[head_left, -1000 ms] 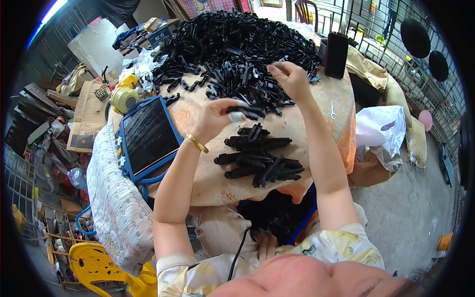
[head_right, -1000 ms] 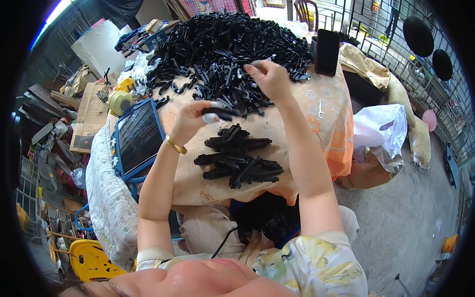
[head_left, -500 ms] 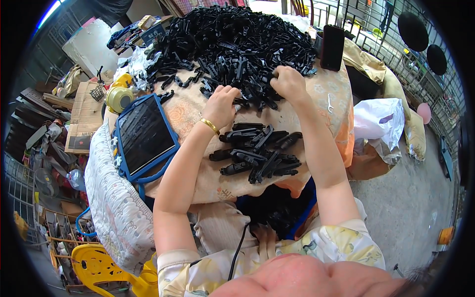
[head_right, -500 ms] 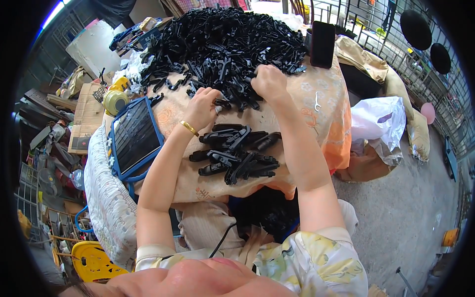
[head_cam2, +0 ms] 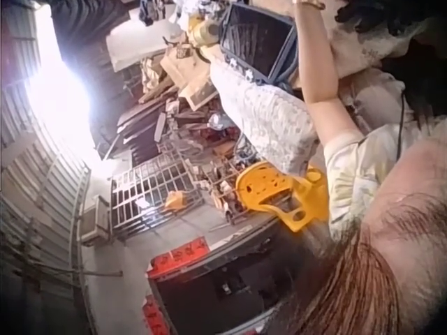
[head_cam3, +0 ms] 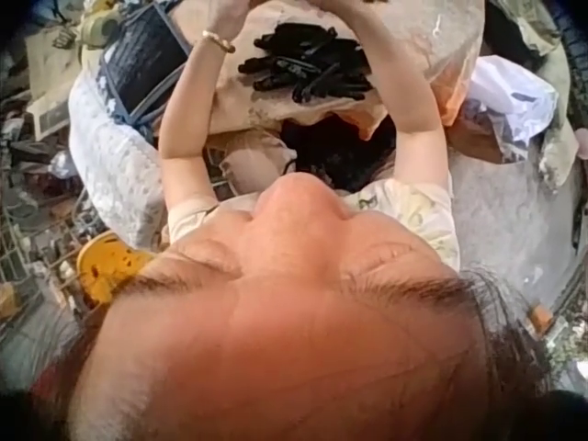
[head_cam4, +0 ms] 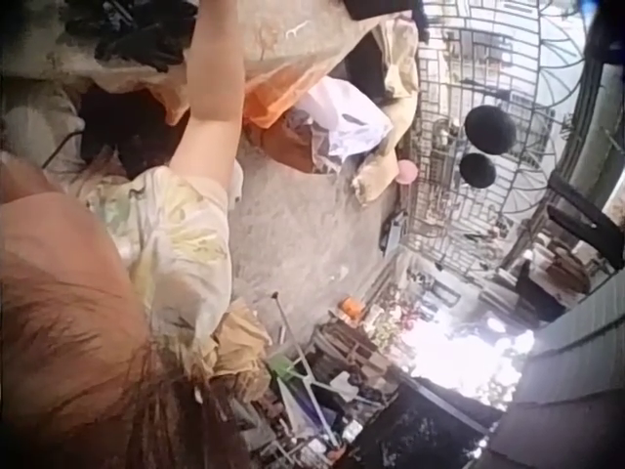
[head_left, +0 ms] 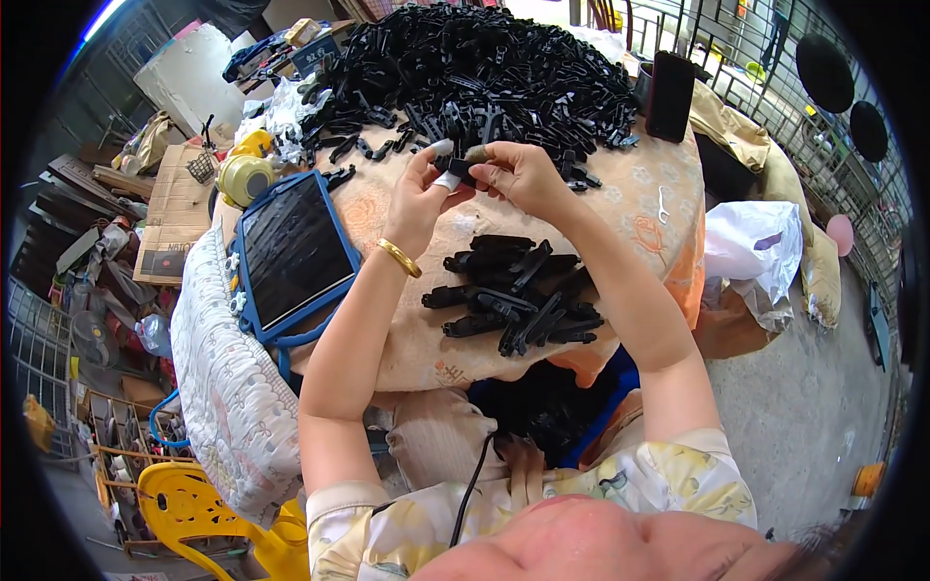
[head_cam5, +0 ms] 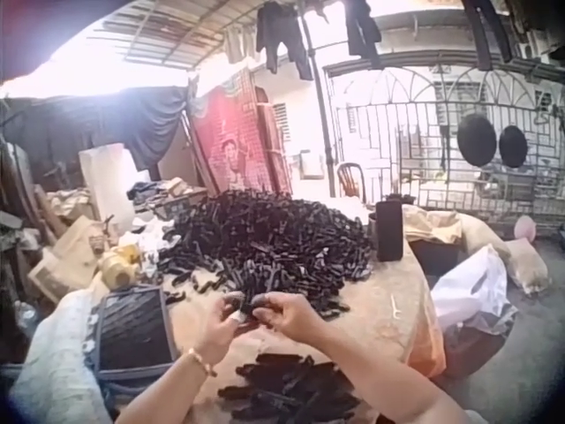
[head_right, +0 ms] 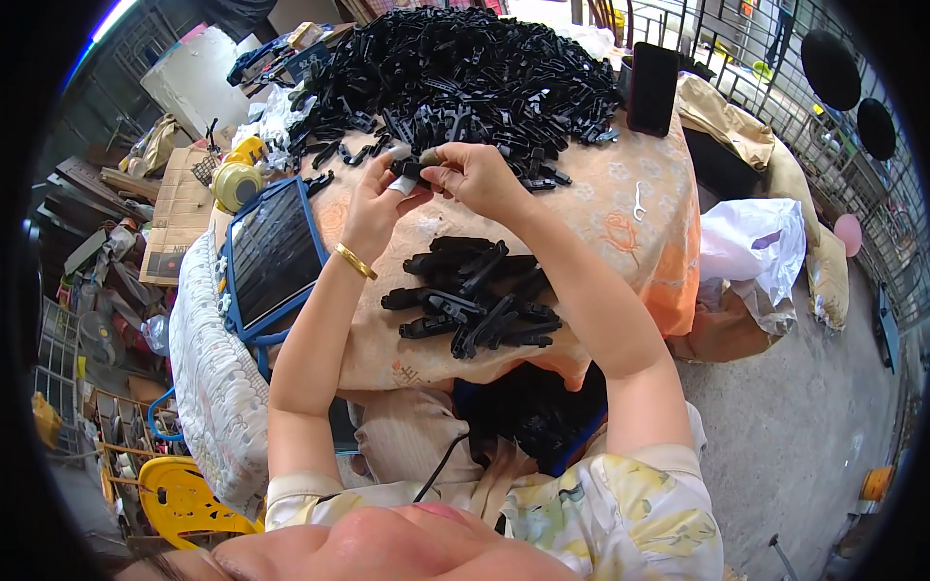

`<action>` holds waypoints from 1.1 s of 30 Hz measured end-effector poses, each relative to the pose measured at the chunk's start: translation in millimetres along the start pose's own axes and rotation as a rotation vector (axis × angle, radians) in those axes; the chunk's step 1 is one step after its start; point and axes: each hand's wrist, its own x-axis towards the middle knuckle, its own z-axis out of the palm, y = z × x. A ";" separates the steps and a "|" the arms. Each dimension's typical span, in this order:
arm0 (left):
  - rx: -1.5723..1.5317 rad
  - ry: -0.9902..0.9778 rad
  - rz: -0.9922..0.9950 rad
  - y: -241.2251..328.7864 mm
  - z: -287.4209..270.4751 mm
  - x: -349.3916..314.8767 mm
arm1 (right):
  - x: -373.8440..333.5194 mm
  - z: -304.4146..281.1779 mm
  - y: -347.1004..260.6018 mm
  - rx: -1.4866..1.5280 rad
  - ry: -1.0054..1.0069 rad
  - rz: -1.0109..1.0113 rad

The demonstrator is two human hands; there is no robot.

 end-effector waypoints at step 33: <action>0.890 -0.025 0.429 16.1 -11.3 -7.7 | -4.4 -8.0 -16.1 -0.312 -0.049 -0.205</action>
